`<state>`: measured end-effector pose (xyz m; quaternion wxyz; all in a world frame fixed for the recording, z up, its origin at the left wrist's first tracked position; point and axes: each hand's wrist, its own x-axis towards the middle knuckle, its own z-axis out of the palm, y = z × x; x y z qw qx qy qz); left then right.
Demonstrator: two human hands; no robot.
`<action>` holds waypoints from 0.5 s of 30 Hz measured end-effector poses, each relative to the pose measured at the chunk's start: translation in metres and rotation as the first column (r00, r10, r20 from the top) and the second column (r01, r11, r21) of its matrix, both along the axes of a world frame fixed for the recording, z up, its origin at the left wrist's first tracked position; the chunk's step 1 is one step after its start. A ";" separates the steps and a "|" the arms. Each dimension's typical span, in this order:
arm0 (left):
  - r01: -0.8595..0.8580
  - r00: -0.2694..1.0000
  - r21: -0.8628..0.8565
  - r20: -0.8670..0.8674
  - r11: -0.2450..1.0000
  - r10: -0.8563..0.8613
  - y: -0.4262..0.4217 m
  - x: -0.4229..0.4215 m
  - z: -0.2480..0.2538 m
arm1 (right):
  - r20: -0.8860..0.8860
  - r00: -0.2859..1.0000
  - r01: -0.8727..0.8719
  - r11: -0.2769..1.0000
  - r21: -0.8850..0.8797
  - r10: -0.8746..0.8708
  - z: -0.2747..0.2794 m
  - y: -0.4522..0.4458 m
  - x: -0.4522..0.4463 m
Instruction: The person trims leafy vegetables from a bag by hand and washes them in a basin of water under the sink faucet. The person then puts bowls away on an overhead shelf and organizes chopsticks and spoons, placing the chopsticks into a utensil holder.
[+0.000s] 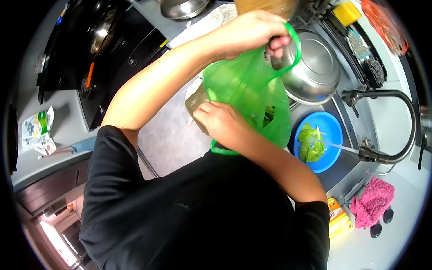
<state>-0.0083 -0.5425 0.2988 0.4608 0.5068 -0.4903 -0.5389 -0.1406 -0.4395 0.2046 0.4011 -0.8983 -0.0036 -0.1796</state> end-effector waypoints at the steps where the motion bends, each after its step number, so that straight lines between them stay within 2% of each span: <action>1: -0.033 0.997 -0.004 -0.066 0.999 0.033 0.004 0.003 0.009 | -0.058 0.998 -0.010 0.999 -0.036 0.008 -0.018 0.004 0.013; 2: -0.059 0.996 0.017 -0.072 0.998 0.060 0.008 0.005 0.018 | -0.103 0.995 0.005 1.000 -0.025 -0.008 -0.036 0.009 0.023; 4: -0.069 0.997 0.030 0.029 0.997 0.068 0.011 0.004 0.027 | -0.193 0.980 0.040 0.999 -0.009 -0.041 -0.057 0.018 0.037; 6: -0.052 0.994 0.040 0.099 0.998 0.047 0.013 0.004 0.028 | -0.086 0.995 0.046 0.998 0.041 -0.042 -0.061 0.020 0.037; 8: -0.014 0.991 0.001 0.131 1.000 0.014 0.019 0.011 0.030 | -0.045 0.999 0.034 0.993 0.111 -0.029 -0.046 0.021 0.022; 9: 0.018 0.989 -0.026 0.144 1.000 -0.014 0.019 0.009 0.034 | -0.057 0.998 0.029 0.988 0.150 -0.021 -0.013 0.018 0.004; 10: 0.026 0.968 0.056 0.246 0.998 -0.039 0.031 0.011 0.051 | -0.074 0.997 0.045 0.983 0.179 -0.032 0.016 0.011 -0.018; 11: 0.075 0.988 -0.066 0.138 0.995 -0.065 0.029 0.015 0.036 | -0.131 0.990 -0.024 0.989 0.147 0.044 0.034 0.000 -0.043; 12: 0.072 0.988 -0.100 0.143 0.992 -0.058 0.042 0.013 0.047 | -0.084 0.996 0.019 0.975 0.223 -0.001 0.038 -0.010 -0.072; 13: 0.059 0.991 -0.038 0.122 0.998 -0.054 0.053 0.013 0.057 | -0.033 0.998 0.055 0.952 0.301 -0.047 0.040 -0.018 -0.097; 14: 0.126 0.992 -0.055 -0.016 0.990 -0.127 0.059 0.017 0.058 | -0.057 0.991 0.137 0.911 0.390 -0.124 0.037 -0.024 -0.111; 15: 0.111 0.992 0.000 -0.055 0.994 -0.111 0.069 0.011 0.077 | -0.072 0.978 0.206 0.853 0.480 -0.195 0.028 -0.030 -0.119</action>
